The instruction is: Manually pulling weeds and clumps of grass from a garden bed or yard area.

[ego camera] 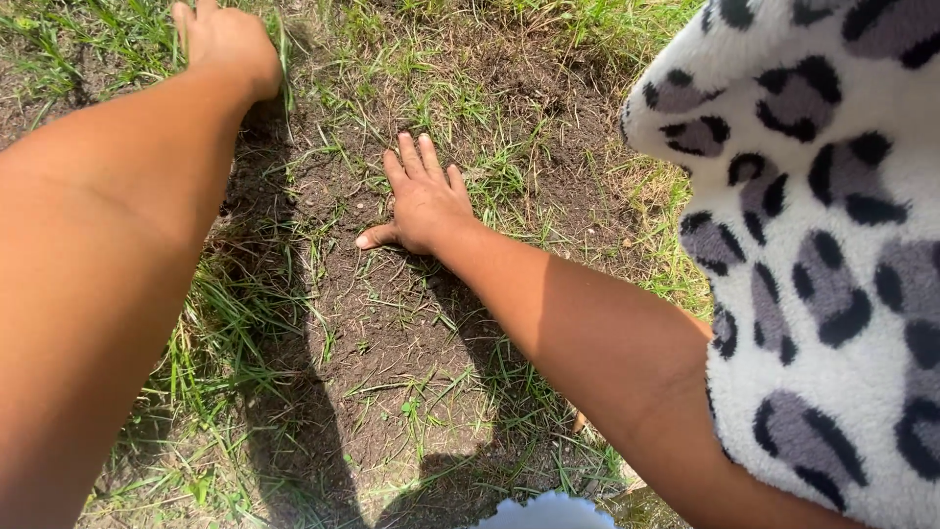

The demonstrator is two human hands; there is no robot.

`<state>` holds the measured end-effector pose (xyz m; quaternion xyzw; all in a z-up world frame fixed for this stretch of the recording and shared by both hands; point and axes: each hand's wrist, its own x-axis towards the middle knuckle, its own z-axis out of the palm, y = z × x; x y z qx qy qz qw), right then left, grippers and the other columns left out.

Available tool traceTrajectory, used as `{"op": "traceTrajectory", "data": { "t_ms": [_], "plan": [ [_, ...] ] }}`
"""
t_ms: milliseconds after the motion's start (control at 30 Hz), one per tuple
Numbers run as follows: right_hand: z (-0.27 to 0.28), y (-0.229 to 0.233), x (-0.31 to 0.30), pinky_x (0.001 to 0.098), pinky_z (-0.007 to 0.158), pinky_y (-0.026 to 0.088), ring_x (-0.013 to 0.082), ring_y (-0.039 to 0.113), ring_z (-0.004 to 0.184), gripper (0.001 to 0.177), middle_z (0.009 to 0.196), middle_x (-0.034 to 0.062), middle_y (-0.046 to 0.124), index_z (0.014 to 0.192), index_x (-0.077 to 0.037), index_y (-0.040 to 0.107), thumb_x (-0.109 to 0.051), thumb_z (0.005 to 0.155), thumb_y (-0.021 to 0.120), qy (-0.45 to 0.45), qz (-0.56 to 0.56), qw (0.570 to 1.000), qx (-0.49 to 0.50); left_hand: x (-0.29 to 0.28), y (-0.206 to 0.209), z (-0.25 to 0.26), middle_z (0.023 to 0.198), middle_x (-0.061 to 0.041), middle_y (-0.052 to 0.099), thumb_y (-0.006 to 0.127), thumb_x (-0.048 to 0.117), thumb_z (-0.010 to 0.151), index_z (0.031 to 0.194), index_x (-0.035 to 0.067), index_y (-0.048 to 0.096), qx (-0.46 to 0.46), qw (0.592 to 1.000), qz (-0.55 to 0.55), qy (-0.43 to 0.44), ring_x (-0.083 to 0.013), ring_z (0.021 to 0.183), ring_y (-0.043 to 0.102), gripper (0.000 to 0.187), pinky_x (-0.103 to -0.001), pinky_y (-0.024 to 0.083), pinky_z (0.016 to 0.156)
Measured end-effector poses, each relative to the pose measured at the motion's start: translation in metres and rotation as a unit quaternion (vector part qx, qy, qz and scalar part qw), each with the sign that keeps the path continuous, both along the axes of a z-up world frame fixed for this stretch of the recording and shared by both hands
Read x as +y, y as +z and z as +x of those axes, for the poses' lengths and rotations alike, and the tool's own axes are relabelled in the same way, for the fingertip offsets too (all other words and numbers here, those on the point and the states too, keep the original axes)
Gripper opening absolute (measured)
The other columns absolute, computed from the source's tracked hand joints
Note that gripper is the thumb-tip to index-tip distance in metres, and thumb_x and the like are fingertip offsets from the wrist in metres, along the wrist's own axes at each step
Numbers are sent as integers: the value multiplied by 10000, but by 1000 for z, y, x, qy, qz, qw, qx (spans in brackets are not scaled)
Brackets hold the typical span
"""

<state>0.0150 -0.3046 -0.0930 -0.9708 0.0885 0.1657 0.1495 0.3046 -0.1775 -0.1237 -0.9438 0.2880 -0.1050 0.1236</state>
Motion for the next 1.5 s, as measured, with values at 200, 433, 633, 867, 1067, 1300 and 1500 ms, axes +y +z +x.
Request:
{"op": "traceTrajectory", "data": {
  "t_ms": [200,433,633,867,1067,1300,1500],
  "plan": [
    [3,-5,4,577,1253,101,302,-110,1584,1418,1727,102,-87,1644,-145,69,-806,597,761,5,-9,1000,1,-2,6,-92,1107,-201,690,574,230,1026,1104,12,716,32,979,-189,-63,-372,1171,550,272,-563,328,1041],
    [2,-7,2,582,1250,109,307,-122,1581,1427,1724,108,-97,1648,-140,37,-816,608,743,1,-9,1000,3,69,4,-73,1099,-202,683,674,286,801,1232,-26,643,-46,992,-13,114,-338,1091,551,533,-496,312,963],
    [6,-13,3,580,1256,73,313,-145,1576,1425,1721,110,-117,1649,-150,16,-835,613,715,0,-23,1000,15,82,-21,-51,1075,-195,719,610,265,965,1237,-11,682,-66,989,109,77,-305,1080,584,395,-470,330,976],
    [4,-9,4,583,1258,87,297,-142,1578,1416,1727,98,-115,1652,-162,19,-829,613,711,5,-27,999,21,118,-1,-98,1048,-217,708,669,137,906,1099,-33,743,134,978,-10,162,-325,1071,612,268,-450,410,1013],
    [-9,0,20,615,1229,160,323,-36,1591,1280,1731,105,-28,1648,-169,87,-750,717,745,-30,-32,999,23,207,39,-226,988,-323,683,538,131,994,995,-63,641,57,933,-333,119,-512,964,644,219,-590,478,918],
    [-78,11,12,489,1055,336,240,625,1174,474,1220,56,695,1311,-225,659,-465,905,705,-163,69,972,-157,291,49,-235,1309,-396,540,735,243,659,1241,20,651,-70,937,-175,295,-593,1231,475,628,-686,206,1010],
    [-155,1,-15,462,984,429,199,706,936,319,938,12,756,1032,-161,721,-424,859,773,-258,101,944,-177,143,113,-310,1176,-216,681,749,164,863,1203,68,744,71,921,-357,137,-328,1109,593,354,-485,417,971]
  ]
}}
